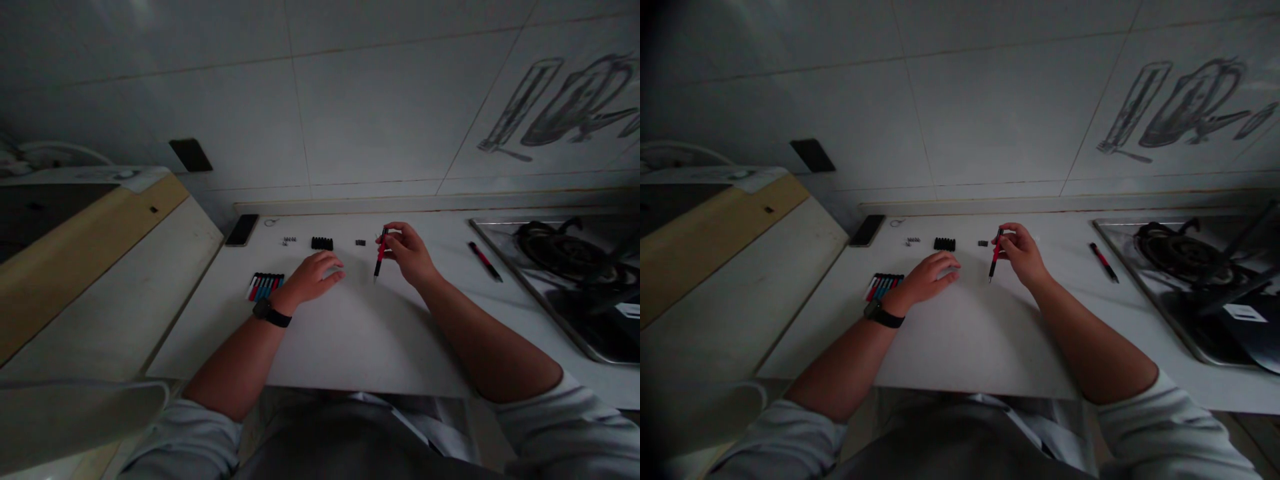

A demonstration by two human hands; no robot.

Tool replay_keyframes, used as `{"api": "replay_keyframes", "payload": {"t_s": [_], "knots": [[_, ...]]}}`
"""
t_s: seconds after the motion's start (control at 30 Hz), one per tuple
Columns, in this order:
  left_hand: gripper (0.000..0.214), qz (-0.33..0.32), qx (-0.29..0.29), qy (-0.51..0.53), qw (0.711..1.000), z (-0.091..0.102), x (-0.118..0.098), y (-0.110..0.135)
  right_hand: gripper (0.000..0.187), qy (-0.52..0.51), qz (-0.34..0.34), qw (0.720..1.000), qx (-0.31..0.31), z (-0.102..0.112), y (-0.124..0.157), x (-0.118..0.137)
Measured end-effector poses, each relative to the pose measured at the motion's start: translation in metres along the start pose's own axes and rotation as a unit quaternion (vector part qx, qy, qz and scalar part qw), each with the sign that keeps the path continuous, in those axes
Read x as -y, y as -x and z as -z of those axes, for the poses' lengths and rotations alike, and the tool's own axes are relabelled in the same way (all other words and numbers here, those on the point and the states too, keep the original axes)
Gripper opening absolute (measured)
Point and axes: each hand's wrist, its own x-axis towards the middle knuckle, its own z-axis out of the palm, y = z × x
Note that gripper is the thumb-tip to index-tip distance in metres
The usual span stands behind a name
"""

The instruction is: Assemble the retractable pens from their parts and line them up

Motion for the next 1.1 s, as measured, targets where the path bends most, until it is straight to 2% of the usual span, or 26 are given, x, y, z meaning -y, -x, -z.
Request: {"api": "replay_keyframes", "payload": {"t_s": [0.37, 0.6, 0.73, 0.83, 0.93, 1.03, 1.1], "knots": [[0.029, 0.0, 0.006, -0.002, 1.0, 0.0, 0.0, 0.0, 0.044, 0.018, -0.003, 1.0, -0.023, 0.009, -0.007, 0.006], [0.029, 0.0, 0.007, 0.002, 1.0, 0.0, 0.001, 0.001, 0.041, 0.022, 0.034, 0.995, -0.088, 0.033, -0.019, 0.025], [0.029, 0.001, 0.008, 0.005, 1.0, 0.001, -0.001, 0.001, 0.039, 0.077, 0.06, 0.984, -0.145, 0.069, -0.03, 0.041], [0.03, 0.004, 0.009, 0.006, 1.0, 0.002, -0.002, 0.002, 0.04, 0.116, 0.069, 0.966, -0.22, 0.108, -0.038, 0.051], [0.03, 0.004, 0.014, 0.008, 1.0, 0.001, 0.0, 0.002, 0.045, 0.167, 0.082, 0.945, -0.27, 0.148, -0.038, 0.053], [0.03, 0.002, 0.018, 0.007, 1.0, 0.001, 0.003, 0.001, 0.041, 0.249, 0.049, 0.922, -0.293, 0.181, -0.035, 0.05], [0.03, 0.004, 0.019, 0.007, 1.0, 0.0, 0.005, 0.001, 0.035, 0.342, 0.002, 0.895, -0.288, 0.197, -0.033, 0.046]]}}
